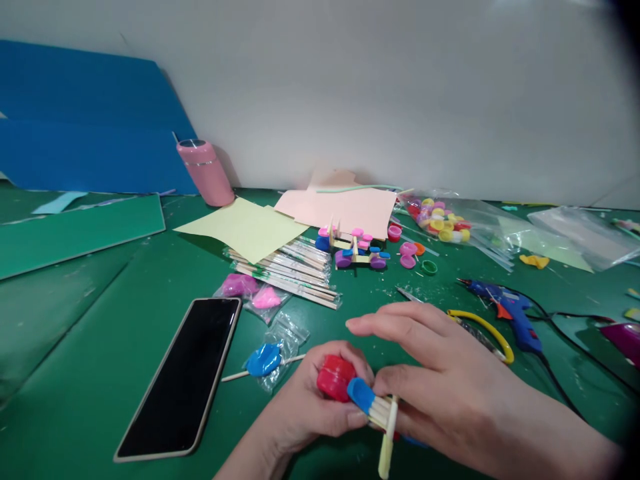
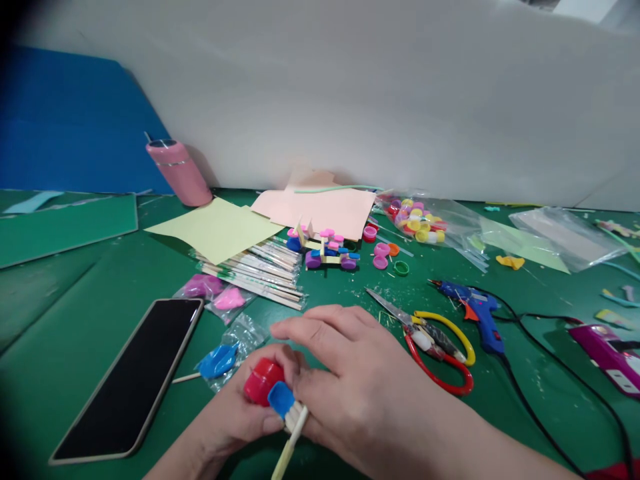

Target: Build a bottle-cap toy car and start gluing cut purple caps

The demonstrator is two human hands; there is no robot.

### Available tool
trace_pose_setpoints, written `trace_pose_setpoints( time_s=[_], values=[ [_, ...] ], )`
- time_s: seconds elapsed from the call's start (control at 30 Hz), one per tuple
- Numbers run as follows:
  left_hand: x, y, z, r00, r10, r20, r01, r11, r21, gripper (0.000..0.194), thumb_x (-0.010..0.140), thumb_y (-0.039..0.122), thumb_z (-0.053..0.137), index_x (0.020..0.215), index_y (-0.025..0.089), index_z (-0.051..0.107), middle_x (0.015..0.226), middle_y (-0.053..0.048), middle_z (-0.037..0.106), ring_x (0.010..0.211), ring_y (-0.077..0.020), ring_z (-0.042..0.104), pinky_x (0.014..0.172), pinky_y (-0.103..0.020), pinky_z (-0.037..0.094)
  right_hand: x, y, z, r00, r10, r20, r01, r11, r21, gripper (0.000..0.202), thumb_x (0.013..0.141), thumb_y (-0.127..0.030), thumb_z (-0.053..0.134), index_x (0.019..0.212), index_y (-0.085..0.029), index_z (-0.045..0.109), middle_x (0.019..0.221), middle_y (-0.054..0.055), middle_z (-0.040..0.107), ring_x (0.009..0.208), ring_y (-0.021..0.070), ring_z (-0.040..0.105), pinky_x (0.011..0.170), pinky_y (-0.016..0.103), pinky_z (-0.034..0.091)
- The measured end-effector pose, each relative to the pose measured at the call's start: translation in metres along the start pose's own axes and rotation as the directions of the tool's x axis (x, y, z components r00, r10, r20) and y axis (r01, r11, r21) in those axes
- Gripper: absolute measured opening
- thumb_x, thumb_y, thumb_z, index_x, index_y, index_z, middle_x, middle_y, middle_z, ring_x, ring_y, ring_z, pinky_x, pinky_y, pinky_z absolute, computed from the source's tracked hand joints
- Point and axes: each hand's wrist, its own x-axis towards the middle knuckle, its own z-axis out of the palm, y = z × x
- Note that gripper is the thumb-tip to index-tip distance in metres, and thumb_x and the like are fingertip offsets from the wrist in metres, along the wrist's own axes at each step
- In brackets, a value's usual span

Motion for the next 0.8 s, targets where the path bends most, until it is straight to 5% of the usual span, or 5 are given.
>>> trace_pose_setpoints(
  time_s=[0.8],
  values=[
    [-0.0020,-0.0047,-0.0050,0.997,-0.055,-0.052,0.052,0.998,-0.047,0.026,0.053,0.018,0.076,0.074,0.015,0.059,0.066,0.001,0.055,0.060,-0.0094,0.047,0.056,-0.021,0.037,-0.0035,0.0052,0.0010,0.998,-0.062,0.025,0.061,0.997,0.042,0.010,0.081,-0.021,0.053,0.079,-0.024,0.063,0.120,0.000,0.051,0.109,0.0160,0.041,0.088,0.028,0.038]
  ],
)
